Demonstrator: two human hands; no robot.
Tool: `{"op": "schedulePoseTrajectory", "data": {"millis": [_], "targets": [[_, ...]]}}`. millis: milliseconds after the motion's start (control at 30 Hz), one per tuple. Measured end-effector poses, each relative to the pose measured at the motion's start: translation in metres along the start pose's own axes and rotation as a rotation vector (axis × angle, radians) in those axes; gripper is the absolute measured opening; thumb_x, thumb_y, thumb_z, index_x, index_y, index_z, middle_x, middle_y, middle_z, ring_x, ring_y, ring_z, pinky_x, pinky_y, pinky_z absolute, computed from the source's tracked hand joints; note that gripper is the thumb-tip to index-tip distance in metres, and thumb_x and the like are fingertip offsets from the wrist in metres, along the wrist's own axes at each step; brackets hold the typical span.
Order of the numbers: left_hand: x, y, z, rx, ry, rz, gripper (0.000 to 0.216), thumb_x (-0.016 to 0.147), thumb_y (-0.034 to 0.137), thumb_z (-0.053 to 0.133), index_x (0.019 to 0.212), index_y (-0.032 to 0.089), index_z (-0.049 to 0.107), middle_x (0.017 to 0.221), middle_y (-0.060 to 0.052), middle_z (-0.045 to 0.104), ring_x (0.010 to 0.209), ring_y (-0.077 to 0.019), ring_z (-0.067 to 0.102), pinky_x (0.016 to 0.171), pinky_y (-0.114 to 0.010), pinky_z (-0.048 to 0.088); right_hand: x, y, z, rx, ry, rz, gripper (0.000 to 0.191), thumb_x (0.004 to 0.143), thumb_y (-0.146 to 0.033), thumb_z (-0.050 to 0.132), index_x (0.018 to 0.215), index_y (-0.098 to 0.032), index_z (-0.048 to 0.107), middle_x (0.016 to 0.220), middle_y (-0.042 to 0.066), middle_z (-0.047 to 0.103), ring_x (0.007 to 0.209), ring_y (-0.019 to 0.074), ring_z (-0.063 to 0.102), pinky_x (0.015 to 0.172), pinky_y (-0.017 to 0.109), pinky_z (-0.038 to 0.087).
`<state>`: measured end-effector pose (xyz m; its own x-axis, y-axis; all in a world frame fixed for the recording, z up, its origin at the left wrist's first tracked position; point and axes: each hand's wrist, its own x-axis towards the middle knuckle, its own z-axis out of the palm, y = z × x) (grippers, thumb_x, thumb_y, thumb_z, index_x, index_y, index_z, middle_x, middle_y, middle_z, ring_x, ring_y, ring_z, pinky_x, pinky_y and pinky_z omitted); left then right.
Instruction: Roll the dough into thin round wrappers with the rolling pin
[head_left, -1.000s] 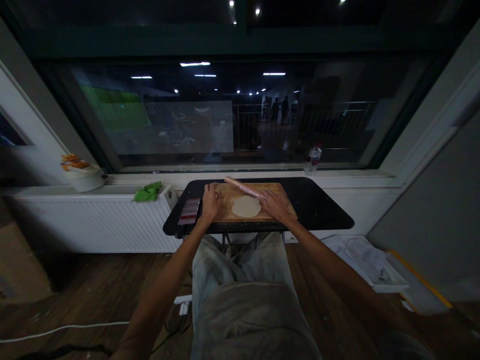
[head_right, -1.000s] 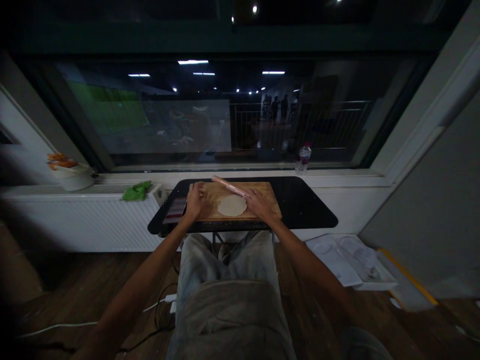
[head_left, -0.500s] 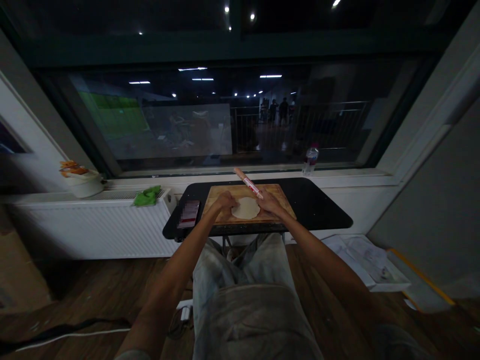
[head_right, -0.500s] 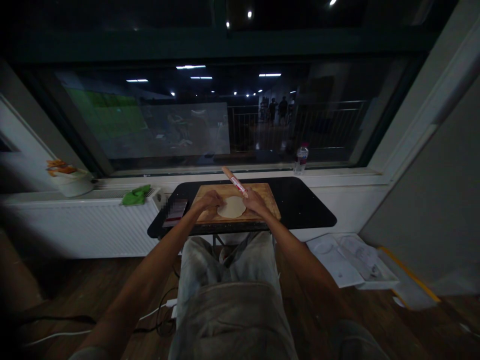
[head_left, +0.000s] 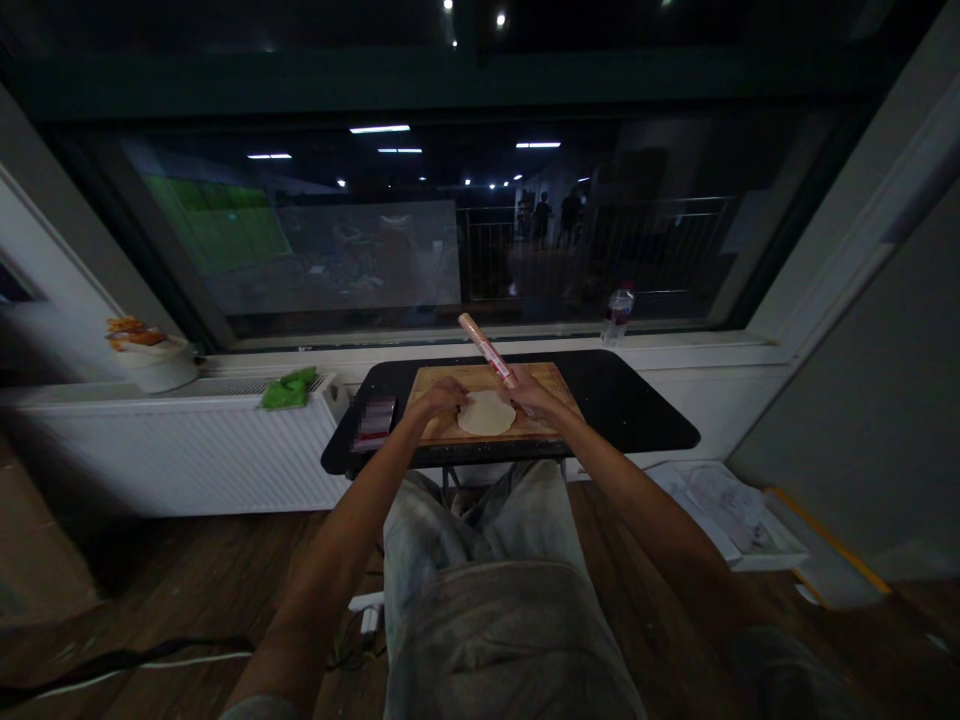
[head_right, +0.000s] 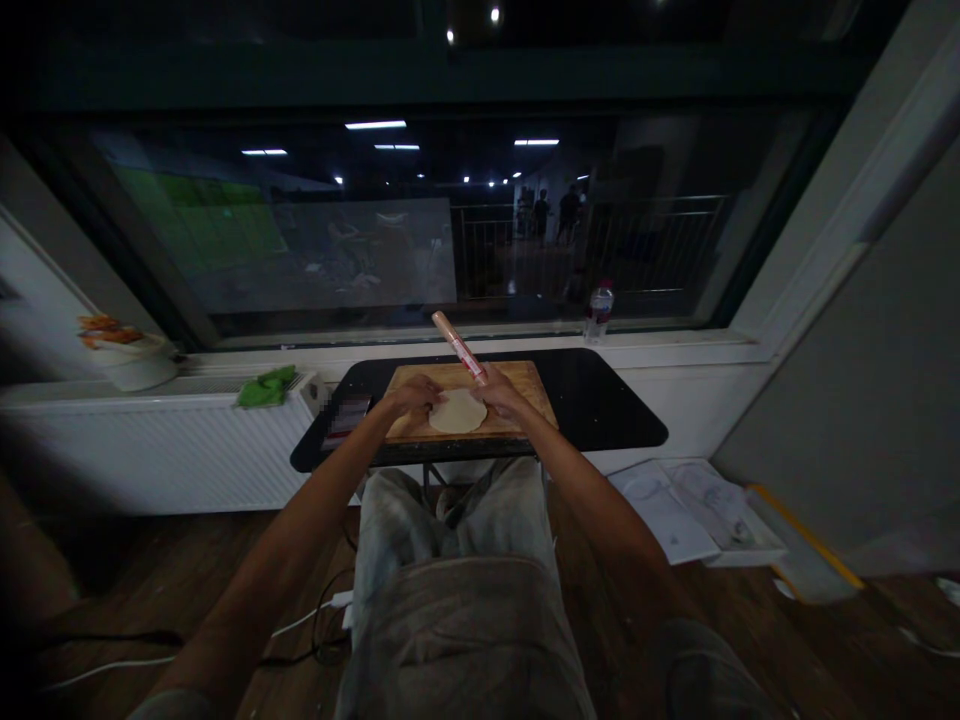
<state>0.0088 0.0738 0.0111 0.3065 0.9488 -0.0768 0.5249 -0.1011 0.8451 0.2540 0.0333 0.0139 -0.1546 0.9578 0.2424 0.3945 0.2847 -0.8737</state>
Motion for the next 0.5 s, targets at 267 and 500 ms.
{"op": "schedulePoseTrajectory", "data": {"millis": [267, 500], "targets": [[-0.006, 0.001, 0.002, -0.006, 0.111, 0.001, 0.028, 0.078, 0.027, 0.096, 0.072, 0.016, 0.071, 0.062, -0.001, 0.067, 0.062, -0.0156, 0.068, 0.061, -0.025, 0.054, 0.000, 0.001, -0.001, -0.098, -0.021, 0.000, 0.072, 0.062, -0.012, 0.074, 0.133, -0.021, 0.072, 0.125, 0.005, 0.078, 0.111, 0.0269, 0.074, 0.093, 0.033, 0.064], [-0.006, -0.003, -0.004, -0.007, 0.090, 0.010, 0.024, 0.074, 0.022, 0.096, 0.074, 0.014, 0.073, 0.064, -0.002, 0.069, 0.062, -0.0152, 0.068, 0.060, -0.024, 0.053, 0.007, -0.002, -0.012, -0.134, -0.051, 0.013, 0.073, 0.060, -0.007, 0.081, 0.133, -0.017, 0.075, 0.130, 0.008, 0.080, 0.111, 0.0265, 0.075, 0.098, 0.035, 0.063]]}}
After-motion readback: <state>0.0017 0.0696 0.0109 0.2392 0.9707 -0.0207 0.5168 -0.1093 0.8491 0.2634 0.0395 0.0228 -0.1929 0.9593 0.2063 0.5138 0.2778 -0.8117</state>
